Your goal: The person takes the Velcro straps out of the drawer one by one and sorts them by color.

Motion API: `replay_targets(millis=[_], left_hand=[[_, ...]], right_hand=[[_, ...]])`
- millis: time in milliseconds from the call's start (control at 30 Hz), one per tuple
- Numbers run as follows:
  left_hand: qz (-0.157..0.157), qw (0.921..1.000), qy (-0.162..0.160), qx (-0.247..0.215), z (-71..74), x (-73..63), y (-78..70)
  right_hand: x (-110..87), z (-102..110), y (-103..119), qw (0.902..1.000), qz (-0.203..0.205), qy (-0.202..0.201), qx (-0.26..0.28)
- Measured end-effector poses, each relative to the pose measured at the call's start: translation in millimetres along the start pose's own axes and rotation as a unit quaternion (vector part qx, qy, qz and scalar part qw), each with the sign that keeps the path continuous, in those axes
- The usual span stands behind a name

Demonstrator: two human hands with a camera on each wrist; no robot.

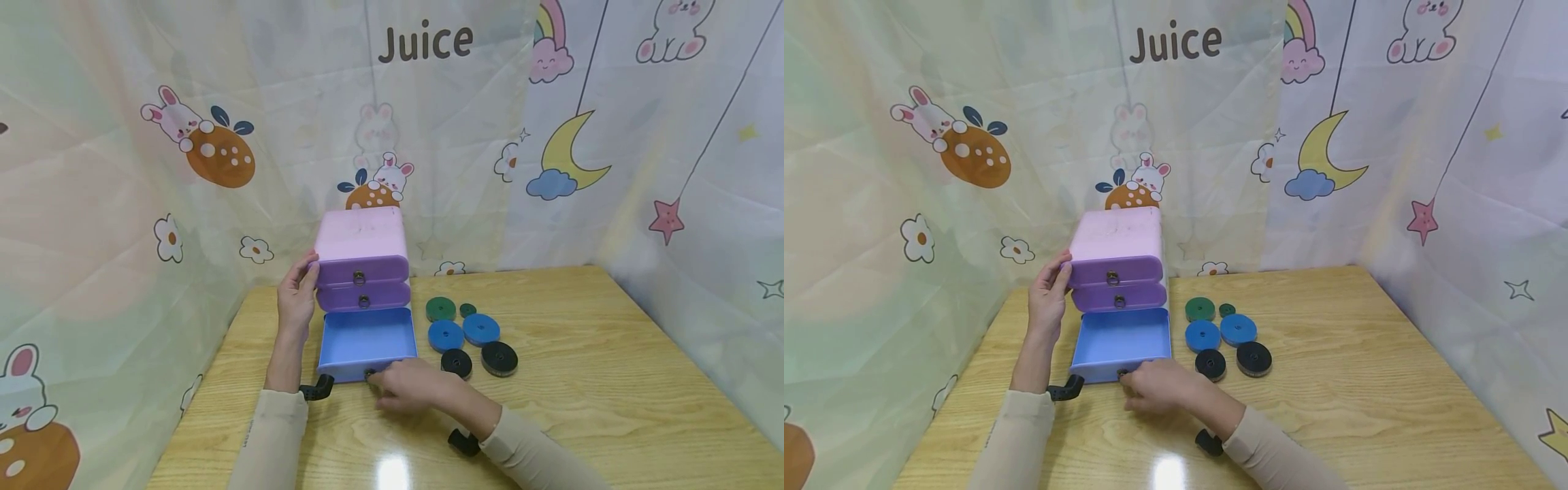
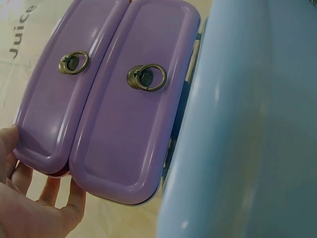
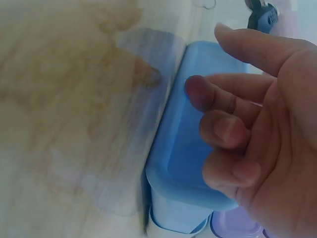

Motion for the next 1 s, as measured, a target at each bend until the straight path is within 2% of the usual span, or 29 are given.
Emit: replay_targets(millis=[133, 233, 600, 800, 1000], left_hand=[[0.000, 1.0000, 0.001, -0.001, 0.6, -0.2, 1.5], [0.000, 1.0000, 0.001, -0.003, 0.7, -0.3, 2.2], [-0.001, 1.0000, -0.001, -0.004, 0.4, -0.8, 2.6], [-0.001, 1.0000, -0.001, -0.004, 0.5, 0.4, 2.8], [0.002, 0.9999, -0.002, -0.011, 0.3, 1.4, 2.9]], right_hand=[[0.1, -6, 2, 0.9992, -0.026, 0.024, -0.018], [0.4, -6, 4, 0.9989, -0.036, 0.025, -0.018], [6.3, -3, 7, 0.9978, -0.057, -0.026, -0.021], [9.5, 0, 8, 0.9966, -0.066, -0.035, -0.034], [11.6, 2, 6, 0.9960, -0.070, -0.052, -0.019]])
Point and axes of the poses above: each hand's wrist, its own x-axis towards the middle knuckle, its own z-axis out of the back of the hand, y = z × x, the point moved 4 cm from there along x, towards the middle knuckle, and after that the axes turned 11 degrees about -x, right-handed, at the moved point
